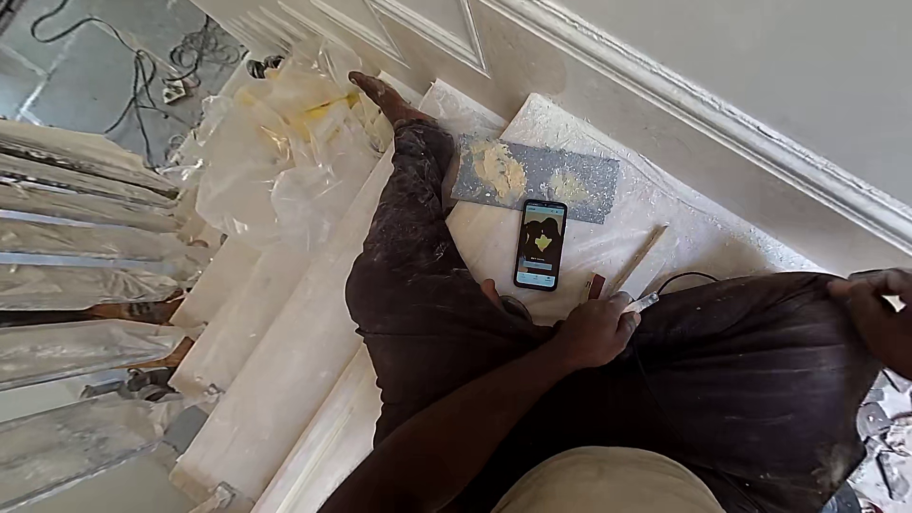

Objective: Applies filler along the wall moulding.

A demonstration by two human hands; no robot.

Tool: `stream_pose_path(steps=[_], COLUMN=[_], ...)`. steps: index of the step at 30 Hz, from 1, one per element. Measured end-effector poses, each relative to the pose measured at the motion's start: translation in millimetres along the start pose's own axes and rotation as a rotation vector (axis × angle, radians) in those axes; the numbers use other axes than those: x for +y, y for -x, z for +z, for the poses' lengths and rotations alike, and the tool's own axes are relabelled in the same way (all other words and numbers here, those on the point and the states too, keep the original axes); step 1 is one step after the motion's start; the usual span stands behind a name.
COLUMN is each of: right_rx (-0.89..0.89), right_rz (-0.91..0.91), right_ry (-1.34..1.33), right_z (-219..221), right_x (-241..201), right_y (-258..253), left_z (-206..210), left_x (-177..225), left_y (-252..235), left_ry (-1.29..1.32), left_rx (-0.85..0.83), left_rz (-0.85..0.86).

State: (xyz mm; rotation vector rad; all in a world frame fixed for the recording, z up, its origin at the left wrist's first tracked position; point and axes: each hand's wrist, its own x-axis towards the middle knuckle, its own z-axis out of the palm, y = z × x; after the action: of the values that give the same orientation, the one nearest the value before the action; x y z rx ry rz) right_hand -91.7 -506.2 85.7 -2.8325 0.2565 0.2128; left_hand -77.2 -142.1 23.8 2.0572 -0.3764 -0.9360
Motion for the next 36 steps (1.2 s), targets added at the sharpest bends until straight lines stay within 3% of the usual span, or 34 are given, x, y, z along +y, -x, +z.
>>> stream_pose_path(steps=[3,5,10,12,14,18,22,26,31,34,36], right_rx=[0.009,-0.047,-0.438,-0.515,-0.468,-0.447,-0.370,-0.370,-0.329,-0.344,-0.299], right_rz=[0.023,0.048,0.195,0.187,0.141,0.252,0.223,0.303,0.153,0.326,0.320], right_ry=[-0.160,-0.128,0.063,0.100,0.031,-0.121,-0.168,-0.188,-0.188,-0.194,-0.177], right_z=[24.5,23.3,0.0,2.5,9.6,-2.0,7.4,-1.3,5.5,-4.2,-1.3], right_x=[14.5,11.9,-14.3,-15.9,-5.2,-24.2,-12.2,-32.1,-12.9,-39.3,-33.2], right_y=[14.6,3.1,-51.8,-69.9,-71.5,-68.8,-64.6,-63.8,-60.7,-57.6,-52.9], left_z=[1.4,3.1,7.3,6.8,4.7,-6.6,-9.6,-7.7,-8.9,-9.6,-9.9], left_x=[0.6,3.9,12.4,12.1,8.6,1.5,-3.9,-2.8,-3.5,-6.4,-8.3], left_y=[-4.5,-8.2,-16.8,-20.8,-23.1,-31.6,-36.8,-37.3,-36.0,-36.6,-36.5], left_ry=[0.009,0.015,0.027,0.028,0.045,0.104,0.151,0.104,0.132,0.160,0.179], left_rx=[-0.023,-0.021,-0.001,0.001,-0.016,-0.028,-0.049,-0.126,-0.034,0.025,0.033], left_rz=[-0.028,-0.058,-0.047,-0.014,-0.007,-0.038,-0.090,-0.079,-0.096,-0.113,-0.111])
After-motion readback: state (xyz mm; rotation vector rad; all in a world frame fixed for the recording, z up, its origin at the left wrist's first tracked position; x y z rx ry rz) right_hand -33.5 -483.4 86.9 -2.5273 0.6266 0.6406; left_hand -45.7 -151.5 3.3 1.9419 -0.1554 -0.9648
